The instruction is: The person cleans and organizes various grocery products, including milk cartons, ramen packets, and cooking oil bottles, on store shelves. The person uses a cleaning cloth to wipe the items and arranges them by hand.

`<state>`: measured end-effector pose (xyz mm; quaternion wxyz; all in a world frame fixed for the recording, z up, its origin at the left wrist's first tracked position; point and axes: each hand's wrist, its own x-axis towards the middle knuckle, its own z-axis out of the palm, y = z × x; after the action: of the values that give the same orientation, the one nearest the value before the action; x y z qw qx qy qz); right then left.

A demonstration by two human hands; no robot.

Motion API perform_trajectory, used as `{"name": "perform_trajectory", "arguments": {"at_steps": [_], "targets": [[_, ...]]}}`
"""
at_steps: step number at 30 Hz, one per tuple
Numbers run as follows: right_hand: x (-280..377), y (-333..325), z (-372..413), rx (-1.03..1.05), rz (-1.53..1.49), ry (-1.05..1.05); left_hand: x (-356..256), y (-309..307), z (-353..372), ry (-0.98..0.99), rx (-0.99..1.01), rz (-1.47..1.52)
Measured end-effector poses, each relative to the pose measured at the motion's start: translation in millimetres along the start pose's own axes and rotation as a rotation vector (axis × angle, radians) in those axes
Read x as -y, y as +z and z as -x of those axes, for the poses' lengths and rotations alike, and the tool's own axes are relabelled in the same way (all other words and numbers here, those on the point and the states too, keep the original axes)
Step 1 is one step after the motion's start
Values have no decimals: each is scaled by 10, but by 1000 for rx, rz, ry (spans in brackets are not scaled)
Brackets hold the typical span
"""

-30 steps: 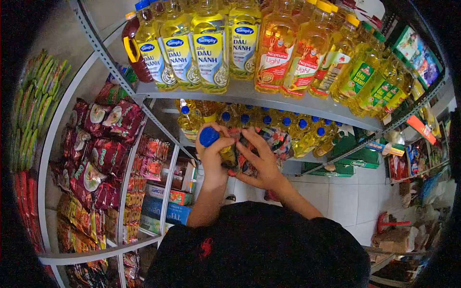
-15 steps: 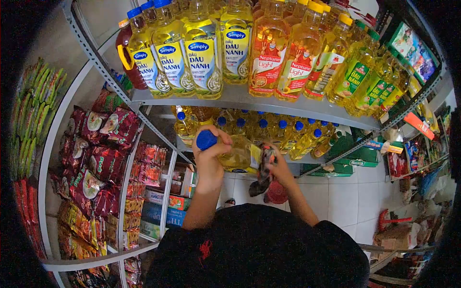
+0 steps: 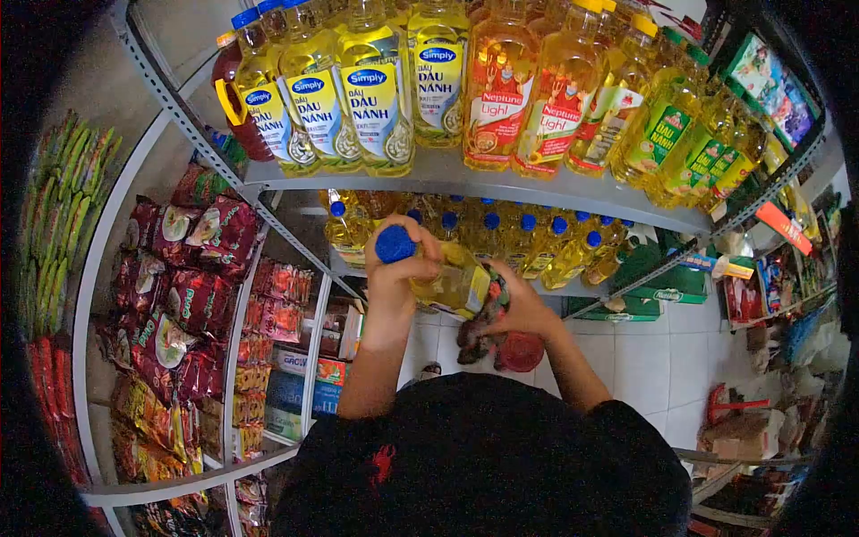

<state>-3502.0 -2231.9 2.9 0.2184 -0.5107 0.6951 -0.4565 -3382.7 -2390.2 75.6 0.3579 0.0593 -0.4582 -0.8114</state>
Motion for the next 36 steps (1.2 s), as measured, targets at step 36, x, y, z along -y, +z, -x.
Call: {"name": "perform_trajectory", "arguments": {"at_steps": [36], "targets": [[-570, -77, -703, 745, -467, 44, 17, -108, -487, 79, 1012, 420]]}}
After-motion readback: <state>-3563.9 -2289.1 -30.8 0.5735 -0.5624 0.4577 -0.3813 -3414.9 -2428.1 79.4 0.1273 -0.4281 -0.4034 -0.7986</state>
